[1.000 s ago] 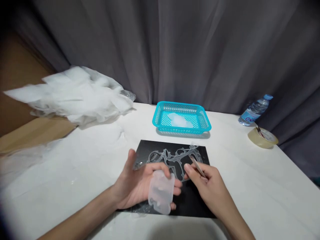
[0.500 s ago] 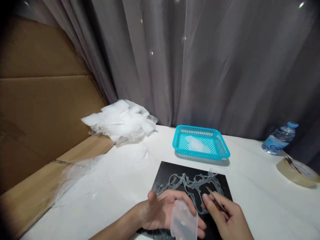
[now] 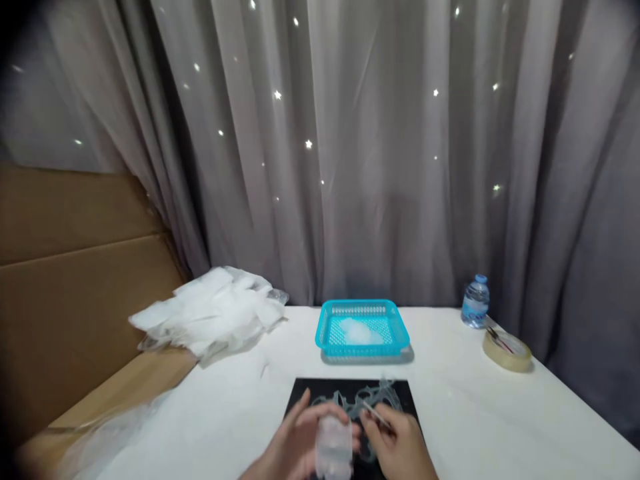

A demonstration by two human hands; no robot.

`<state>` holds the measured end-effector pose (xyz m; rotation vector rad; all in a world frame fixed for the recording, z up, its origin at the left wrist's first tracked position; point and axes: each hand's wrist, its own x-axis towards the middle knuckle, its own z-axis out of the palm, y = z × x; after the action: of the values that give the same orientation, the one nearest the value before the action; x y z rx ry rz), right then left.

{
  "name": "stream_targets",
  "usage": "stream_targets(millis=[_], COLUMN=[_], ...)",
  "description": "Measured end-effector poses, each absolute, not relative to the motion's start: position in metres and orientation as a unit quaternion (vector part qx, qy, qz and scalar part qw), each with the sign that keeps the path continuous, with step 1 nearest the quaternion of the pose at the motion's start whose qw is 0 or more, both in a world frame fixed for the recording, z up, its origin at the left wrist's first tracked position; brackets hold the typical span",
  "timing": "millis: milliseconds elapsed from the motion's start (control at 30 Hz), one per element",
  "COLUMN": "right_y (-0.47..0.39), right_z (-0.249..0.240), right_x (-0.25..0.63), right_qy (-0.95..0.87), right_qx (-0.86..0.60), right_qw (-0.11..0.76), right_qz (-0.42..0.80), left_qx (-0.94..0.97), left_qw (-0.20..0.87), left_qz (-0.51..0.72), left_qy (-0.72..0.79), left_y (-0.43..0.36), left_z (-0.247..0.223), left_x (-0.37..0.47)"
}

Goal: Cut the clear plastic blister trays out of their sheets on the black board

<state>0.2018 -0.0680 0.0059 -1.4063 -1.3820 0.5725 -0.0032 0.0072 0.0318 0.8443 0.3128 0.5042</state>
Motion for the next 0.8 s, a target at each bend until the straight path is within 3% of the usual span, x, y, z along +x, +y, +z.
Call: stream_targets(millis=[300, 667, 800], right_y=[-0.086, -0.088, -0.087], right_z=[0.039, 0.037, 0.034], right_x=[0.212, 0.212, 0.207], right_qy=[-0.579, -0.663, -0.641], right_qx=[-0.589, -0.538, -0.536], right_qw=[0.488, 0.423, 0.450], right_qz=[0.281, 0.304, 0.314], left_qx=[0.413, 0.444, 0.452], left_qw=[0.812, 0.800, 0.800], left_qz=[0.315, 0.306, 0.309], left_qy=[0.267, 0.262, 0.247], left_y=[0.020, 0.015, 0.017], left_z=[0.048, 0.048, 0.046], left_x=[-0.003, 0.014, 0.017])
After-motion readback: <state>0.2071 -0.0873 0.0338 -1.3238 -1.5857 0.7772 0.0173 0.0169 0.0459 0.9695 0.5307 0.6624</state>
